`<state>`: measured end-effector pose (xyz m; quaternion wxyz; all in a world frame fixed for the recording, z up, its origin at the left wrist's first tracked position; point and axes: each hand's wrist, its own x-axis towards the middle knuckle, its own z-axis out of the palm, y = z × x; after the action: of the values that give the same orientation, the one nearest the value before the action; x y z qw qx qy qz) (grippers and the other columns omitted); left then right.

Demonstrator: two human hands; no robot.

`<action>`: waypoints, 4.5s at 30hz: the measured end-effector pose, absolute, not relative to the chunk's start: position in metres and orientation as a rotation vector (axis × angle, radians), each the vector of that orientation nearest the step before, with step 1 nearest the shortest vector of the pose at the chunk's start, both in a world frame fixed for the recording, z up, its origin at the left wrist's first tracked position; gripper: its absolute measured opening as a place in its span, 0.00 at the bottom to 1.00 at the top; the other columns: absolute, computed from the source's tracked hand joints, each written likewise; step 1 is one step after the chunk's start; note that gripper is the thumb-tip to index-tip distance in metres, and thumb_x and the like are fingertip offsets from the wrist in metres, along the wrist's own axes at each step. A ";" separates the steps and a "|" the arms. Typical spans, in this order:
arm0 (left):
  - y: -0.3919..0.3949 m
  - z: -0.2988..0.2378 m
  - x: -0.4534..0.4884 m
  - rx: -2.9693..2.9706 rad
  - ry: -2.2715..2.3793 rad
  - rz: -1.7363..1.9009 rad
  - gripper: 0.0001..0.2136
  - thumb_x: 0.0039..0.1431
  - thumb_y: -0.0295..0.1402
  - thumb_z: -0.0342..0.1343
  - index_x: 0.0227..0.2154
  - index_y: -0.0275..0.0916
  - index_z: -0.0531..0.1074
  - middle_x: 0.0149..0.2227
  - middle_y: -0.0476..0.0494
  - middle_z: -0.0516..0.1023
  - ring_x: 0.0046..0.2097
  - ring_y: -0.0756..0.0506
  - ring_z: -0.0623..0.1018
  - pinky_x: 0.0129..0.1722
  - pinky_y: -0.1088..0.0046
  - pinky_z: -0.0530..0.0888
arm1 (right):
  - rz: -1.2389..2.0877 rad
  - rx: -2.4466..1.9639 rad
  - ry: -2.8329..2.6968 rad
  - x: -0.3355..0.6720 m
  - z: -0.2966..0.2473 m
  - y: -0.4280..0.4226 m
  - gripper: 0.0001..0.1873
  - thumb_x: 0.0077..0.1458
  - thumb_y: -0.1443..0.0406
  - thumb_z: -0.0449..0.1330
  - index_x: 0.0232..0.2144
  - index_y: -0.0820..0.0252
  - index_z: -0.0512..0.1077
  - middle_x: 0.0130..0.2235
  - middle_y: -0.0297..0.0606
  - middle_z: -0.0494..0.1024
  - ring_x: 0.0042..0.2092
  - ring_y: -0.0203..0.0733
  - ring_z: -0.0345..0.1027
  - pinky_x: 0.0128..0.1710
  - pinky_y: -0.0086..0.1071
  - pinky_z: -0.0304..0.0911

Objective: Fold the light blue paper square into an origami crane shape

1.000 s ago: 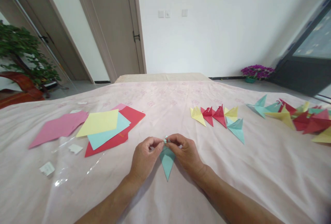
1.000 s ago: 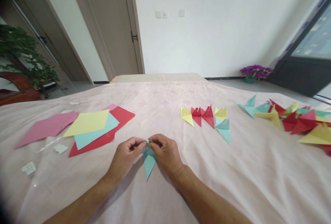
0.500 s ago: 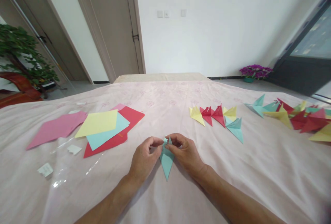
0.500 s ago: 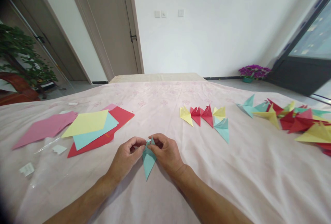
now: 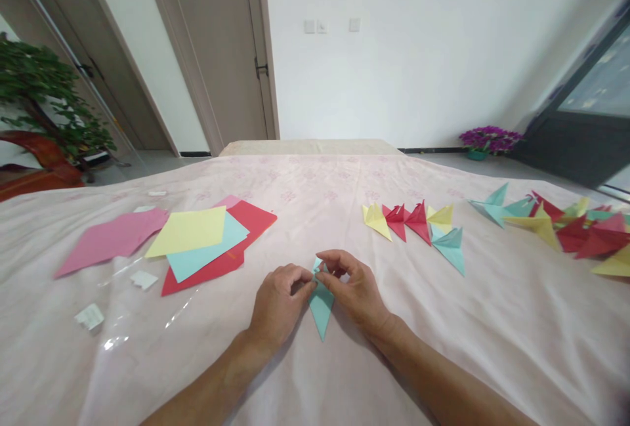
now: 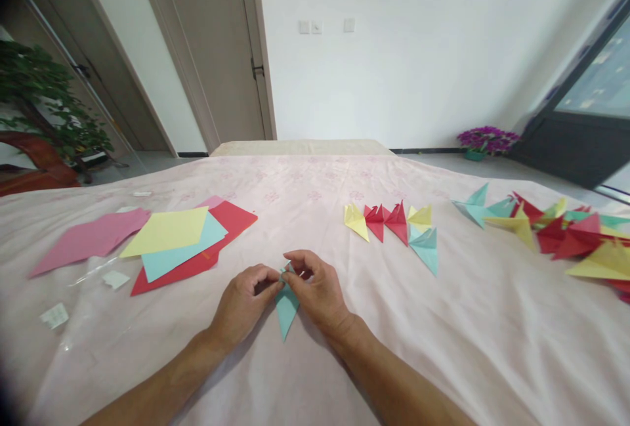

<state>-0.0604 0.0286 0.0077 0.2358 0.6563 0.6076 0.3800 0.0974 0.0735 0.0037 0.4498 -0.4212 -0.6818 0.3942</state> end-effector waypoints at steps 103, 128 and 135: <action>0.040 -0.016 -0.099 1.561 1.303 1.357 0.13 0.51 0.42 0.62 0.31 0.36 0.80 0.32 0.41 0.83 0.35 0.42 0.80 0.39 0.67 0.74 | 0.891 -1.069 -2.047 0.128 -0.010 0.087 0.15 0.45 0.63 0.66 0.39 0.58 0.81 0.37 0.36 0.82 0.38 0.43 0.74 0.40 0.32 0.66; 0.028 -0.004 -0.072 1.657 1.376 1.342 0.10 0.59 0.38 0.56 0.35 0.38 0.78 0.34 0.45 0.81 0.35 0.45 0.79 0.35 0.72 0.73 | 1.248 -0.868 -1.572 0.102 -0.011 0.081 0.10 0.43 0.64 0.66 0.31 0.61 0.75 0.28 0.33 0.78 0.29 0.36 0.69 0.30 0.29 0.63; 0.028 -0.005 -0.072 1.627 1.371 1.327 0.09 0.56 0.39 0.60 0.32 0.38 0.79 0.32 0.45 0.81 0.33 0.45 0.78 0.35 0.72 0.73 | 1.242 -0.876 -1.562 0.100 -0.012 0.080 0.09 0.43 0.64 0.67 0.29 0.61 0.75 0.26 0.32 0.77 0.27 0.35 0.67 0.28 0.27 0.62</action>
<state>-0.0721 0.0284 -0.0049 0.3118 0.6166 0.5195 0.5027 0.0999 0.0798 -0.0123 0.4629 -0.3563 -0.6353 0.5052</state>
